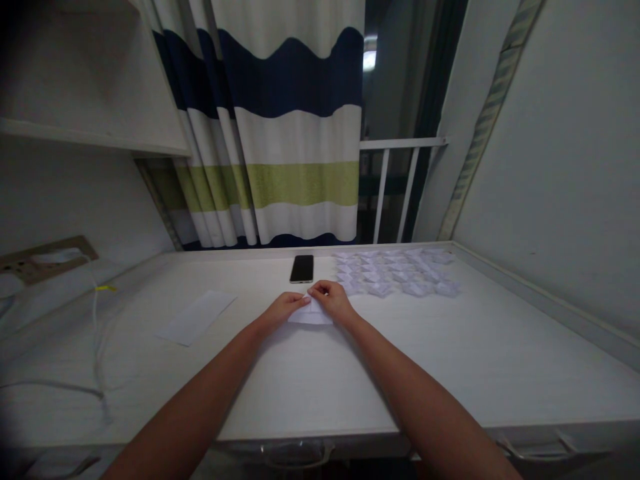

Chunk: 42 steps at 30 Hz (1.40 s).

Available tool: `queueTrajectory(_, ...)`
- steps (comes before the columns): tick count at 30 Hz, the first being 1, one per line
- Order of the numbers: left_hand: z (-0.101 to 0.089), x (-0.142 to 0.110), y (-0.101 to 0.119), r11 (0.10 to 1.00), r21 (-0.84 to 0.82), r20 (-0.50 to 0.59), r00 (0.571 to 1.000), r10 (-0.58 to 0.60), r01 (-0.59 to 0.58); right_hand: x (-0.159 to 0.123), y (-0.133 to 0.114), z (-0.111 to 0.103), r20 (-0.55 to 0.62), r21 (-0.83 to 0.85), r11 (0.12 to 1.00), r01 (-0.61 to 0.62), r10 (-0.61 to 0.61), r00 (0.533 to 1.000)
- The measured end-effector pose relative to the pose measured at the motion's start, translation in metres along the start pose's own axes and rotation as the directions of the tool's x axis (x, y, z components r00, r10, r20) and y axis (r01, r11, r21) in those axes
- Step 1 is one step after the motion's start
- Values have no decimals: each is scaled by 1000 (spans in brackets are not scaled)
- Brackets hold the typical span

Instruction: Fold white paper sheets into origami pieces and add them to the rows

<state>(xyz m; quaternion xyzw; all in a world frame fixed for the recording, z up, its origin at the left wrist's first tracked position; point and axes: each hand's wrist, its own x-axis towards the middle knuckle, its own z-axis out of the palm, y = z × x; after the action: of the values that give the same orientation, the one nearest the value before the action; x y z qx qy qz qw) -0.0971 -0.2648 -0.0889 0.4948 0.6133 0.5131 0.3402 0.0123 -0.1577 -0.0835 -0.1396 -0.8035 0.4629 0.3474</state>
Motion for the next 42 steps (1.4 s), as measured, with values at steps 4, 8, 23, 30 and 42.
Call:
queueTrajectory(4,0,0,-1,1000,-13,8,1000,-1,1,0,1,1,1,36,999,-7,7,1000)
queueTrajectory(8,0,-1,0,1000,-16,-16,1000,-19,19,0,2,2,15,82,995,-59,58,998)
queueTrajectory(23,0,3,-5,1000,22,-30,1000,6,-5,0,-1,1,67,110,990,-90,83,994)
queueTrajectory(30,0,2,-3,998,59,-69,998,-7,11,1,1,0,61,50,997,-64,61,996)
queueTrajectory(42,1,0,2,998,-15,-75,996,52,-53,0,-2,0,41,72,995,-70,67,997)
